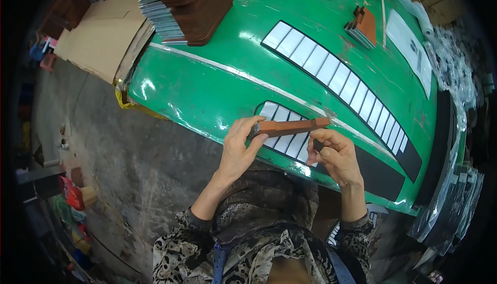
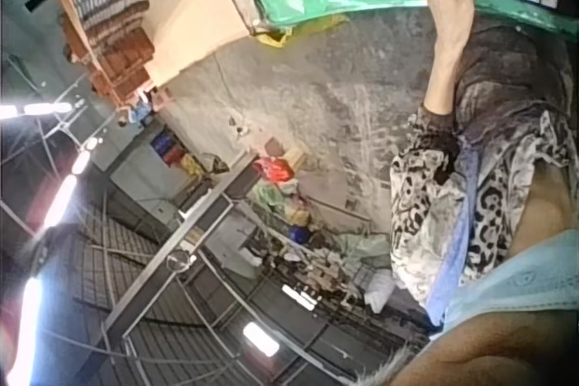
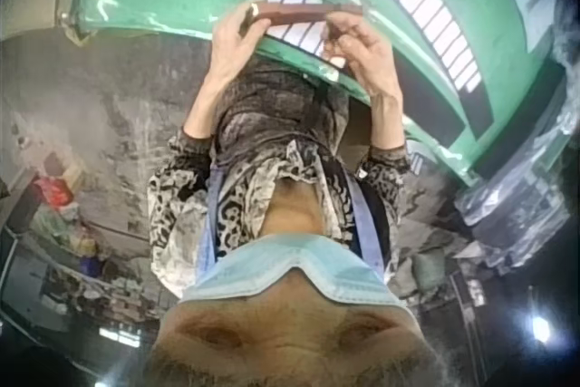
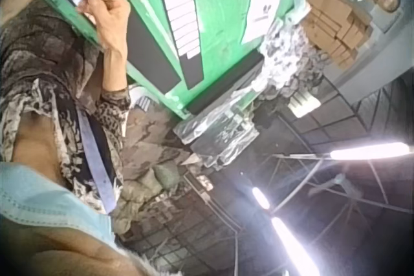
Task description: Applying thin white strips to wooden furniture components at a workbench.
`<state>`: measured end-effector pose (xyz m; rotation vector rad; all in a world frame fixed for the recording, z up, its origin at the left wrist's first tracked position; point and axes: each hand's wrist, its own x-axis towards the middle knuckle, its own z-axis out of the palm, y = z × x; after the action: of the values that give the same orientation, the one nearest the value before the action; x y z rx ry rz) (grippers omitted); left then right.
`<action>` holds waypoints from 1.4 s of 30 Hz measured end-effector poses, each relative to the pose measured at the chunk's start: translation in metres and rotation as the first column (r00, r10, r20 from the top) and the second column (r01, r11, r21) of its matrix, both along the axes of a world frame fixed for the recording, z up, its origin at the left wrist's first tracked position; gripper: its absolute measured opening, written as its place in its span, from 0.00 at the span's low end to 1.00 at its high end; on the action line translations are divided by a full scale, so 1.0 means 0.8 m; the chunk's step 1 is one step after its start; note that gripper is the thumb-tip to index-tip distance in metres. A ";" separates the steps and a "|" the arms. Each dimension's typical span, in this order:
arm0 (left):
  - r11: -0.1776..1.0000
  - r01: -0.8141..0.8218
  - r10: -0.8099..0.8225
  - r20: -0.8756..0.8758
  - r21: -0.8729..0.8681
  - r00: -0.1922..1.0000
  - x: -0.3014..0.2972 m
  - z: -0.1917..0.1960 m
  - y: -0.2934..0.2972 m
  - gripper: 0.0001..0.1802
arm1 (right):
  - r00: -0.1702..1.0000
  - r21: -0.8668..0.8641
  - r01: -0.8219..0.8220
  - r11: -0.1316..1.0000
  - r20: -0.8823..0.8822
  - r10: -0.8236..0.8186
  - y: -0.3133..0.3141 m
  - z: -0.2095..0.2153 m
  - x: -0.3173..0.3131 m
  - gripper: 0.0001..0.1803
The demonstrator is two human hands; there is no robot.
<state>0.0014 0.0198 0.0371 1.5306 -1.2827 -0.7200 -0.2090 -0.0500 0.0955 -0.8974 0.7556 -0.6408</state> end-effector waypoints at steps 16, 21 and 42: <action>0.985 -0.043 0.029 -0.088 -0.166 0.996 -0.002 -0.014 0.006 0.15 | 0.814 -0.840 -0.447 0.307 -0.525 -0.250 -0.019 0.004 0.069 0.17; 0.985 -0.038 0.026 -0.075 -0.168 0.997 -0.002 -0.014 0.008 0.14 | 0.801 -0.830 -0.499 0.248 -0.551 -0.235 -0.018 0.005 0.072 0.17; 0.980 -0.069 0.052 -0.094 -0.189 0.994 -0.005 -0.012 0.006 0.16 | 0.793 -0.821 -0.512 0.250 -0.564 -0.230 -0.017 0.003 0.076 0.16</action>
<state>-0.0024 0.0248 0.0277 1.3603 -1.1987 -0.5999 -0.1483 -0.0636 0.0978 -2.4685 0.7554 -0.6138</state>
